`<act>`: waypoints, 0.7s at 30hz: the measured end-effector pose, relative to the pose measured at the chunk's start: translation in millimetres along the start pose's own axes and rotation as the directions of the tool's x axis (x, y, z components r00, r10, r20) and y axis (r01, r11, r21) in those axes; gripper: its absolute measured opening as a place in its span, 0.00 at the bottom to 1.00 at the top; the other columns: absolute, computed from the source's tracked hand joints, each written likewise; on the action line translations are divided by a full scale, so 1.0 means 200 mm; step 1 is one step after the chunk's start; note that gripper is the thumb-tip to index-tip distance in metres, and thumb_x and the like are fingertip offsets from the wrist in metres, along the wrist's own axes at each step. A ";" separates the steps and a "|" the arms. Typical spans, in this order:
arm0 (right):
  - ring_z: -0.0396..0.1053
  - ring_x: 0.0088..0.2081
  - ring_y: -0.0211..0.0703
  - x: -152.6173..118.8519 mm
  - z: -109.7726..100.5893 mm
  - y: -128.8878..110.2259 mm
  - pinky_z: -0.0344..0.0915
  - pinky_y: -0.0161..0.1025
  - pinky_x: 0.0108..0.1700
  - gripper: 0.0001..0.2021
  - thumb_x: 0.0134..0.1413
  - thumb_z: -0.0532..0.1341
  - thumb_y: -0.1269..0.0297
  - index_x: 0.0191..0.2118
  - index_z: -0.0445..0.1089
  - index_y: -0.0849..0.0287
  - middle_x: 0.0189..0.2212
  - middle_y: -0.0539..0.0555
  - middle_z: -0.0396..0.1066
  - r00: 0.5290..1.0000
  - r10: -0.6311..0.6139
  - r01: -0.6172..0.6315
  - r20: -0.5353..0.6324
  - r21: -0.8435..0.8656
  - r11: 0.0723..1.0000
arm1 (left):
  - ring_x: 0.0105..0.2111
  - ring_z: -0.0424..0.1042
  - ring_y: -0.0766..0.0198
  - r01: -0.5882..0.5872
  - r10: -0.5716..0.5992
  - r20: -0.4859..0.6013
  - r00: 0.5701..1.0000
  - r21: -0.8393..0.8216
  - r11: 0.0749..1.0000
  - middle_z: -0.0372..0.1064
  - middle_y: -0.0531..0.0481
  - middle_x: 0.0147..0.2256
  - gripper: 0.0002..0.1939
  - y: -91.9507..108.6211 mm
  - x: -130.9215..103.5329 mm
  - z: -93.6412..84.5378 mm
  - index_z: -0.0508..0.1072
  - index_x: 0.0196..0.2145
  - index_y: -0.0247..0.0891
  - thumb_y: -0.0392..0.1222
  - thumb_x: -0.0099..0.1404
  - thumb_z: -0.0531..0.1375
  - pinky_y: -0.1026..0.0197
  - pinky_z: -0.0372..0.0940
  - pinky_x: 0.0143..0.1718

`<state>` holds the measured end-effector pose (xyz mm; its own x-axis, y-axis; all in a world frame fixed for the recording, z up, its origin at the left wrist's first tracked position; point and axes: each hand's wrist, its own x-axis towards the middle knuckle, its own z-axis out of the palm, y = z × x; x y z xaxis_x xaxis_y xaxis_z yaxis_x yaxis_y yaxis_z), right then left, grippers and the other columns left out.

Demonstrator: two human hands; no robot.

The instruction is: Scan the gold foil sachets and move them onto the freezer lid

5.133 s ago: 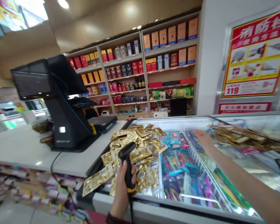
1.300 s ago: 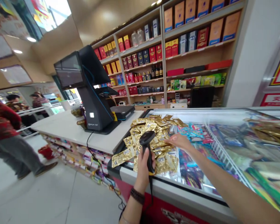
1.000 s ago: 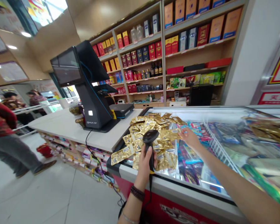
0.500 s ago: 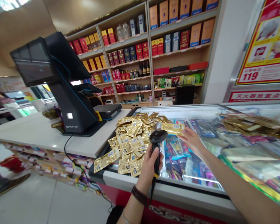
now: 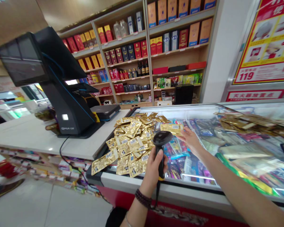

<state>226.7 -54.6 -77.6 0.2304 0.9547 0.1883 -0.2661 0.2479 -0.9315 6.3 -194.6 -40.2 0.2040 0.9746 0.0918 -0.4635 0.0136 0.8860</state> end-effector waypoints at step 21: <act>0.81 0.45 0.52 -0.04 0.05 -0.05 0.76 0.58 0.57 0.15 0.47 0.76 0.58 0.40 0.75 0.52 0.37 0.50 0.81 0.995 0.073 -0.068 -0.065 0.077 0.995 | 0.16 0.58 0.75 -0.007 0.007 -0.020 1.000 -0.007 1.000 0.64 0.61 0.23 0.32 -0.01 0.00 0.00 0.63 0.37 0.42 0.68 0.56 0.71 0.69 0.50 0.18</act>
<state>218.8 -63.4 -67.4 0.2710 0.9575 0.0990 -0.3521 0.1944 -0.9156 6.3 -194.5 -41.9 0.1838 0.9789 0.0888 -0.4707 0.0083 0.8822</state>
